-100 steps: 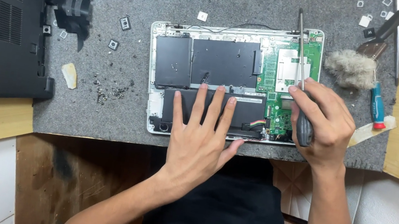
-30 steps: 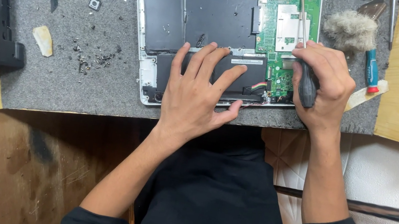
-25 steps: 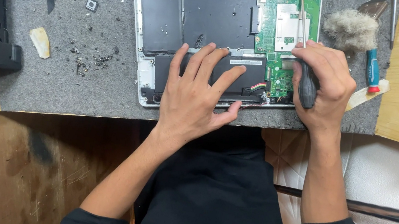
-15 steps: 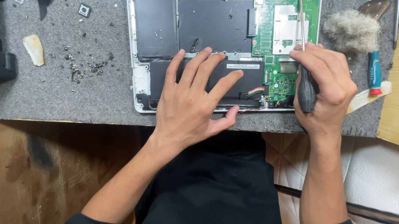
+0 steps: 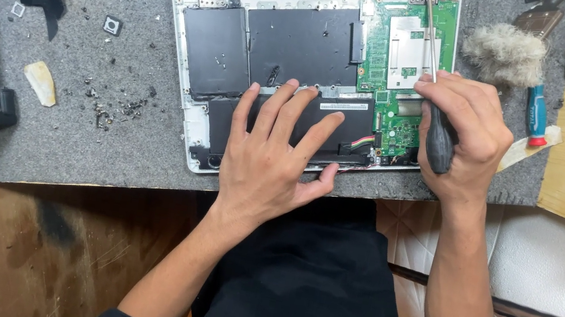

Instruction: Cleaning and repairing the internal components of a laptop using a brush and a screwdriver.

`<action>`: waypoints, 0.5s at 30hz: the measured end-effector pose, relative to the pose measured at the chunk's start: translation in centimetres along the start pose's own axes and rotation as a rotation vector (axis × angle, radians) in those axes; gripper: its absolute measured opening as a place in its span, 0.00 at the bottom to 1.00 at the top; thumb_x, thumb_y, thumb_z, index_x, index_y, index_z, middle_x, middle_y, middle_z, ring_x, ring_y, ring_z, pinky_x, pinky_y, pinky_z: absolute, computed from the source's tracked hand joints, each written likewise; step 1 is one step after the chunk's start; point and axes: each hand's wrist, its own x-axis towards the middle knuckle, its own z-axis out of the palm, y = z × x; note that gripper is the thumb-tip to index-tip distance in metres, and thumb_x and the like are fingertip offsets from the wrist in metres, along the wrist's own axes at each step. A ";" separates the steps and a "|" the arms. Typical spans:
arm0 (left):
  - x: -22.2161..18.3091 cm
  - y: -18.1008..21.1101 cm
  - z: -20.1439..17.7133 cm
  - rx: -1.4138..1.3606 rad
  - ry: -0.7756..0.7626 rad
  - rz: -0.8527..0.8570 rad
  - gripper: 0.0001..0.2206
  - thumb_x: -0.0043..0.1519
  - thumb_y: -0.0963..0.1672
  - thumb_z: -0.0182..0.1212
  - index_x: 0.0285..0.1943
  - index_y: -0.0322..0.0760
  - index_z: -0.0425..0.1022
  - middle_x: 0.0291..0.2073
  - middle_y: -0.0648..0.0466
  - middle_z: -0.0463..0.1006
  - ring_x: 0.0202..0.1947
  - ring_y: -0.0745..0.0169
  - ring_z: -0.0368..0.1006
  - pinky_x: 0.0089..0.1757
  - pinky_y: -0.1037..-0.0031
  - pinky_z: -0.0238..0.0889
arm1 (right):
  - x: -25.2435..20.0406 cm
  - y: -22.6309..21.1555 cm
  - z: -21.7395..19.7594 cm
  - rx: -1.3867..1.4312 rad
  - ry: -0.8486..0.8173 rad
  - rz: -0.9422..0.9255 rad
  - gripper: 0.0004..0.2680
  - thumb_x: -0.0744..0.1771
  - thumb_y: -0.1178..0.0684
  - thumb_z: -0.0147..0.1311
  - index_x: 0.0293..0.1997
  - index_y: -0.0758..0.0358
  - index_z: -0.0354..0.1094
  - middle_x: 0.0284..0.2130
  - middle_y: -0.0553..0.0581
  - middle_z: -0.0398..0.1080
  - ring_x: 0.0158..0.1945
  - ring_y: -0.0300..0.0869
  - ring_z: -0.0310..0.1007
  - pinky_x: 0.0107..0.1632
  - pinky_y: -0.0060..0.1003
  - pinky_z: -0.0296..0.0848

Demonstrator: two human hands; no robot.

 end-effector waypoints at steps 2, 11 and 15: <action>0.1 0.0 0.0 -0.002 -0.002 -0.004 0.24 0.57 0.53 0.65 0.62 0.49 0.76 0.58 0.43 0.74 0.65 0.39 0.67 0.63 0.37 0.49 | 0.1 0.1 0.0 0.005 -0.001 0.006 0.07 0.71 0.67 0.56 0.51 0.66 0.78 0.44 0.65 0.77 0.54 0.61 0.76 0.61 0.57 0.73; 0.1 0.1 0.0 -0.002 0.001 -0.014 0.24 0.56 0.53 0.66 0.62 0.49 0.76 0.57 0.43 0.74 0.65 0.40 0.68 0.63 0.38 0.49 | -0.2 0.6 0.0 0.008 0.005 0.010 0.08 0.71 0.70 0.55 0.51 0.66 0.79 0.44 0.64 0.76 0.54 0.62 0.75 0.59 0.57 0.73; 0.1 0.1 0.0 -0.011 0.001 -0.020 0.23 0.56 0.53 0.66 0.61 0.49 0.77 0.57 0.43 0.75 0.65 0.40 0.68 0.63 0.38 0.49 | -0.1 0.6 0.0 0.015 0.001 0.000 0.08 0.71 0.69 0.55 0.51 0.66 0.79 0.44 0.64 0.76 0.54 0.62 0.75 0.59 0.56 0.73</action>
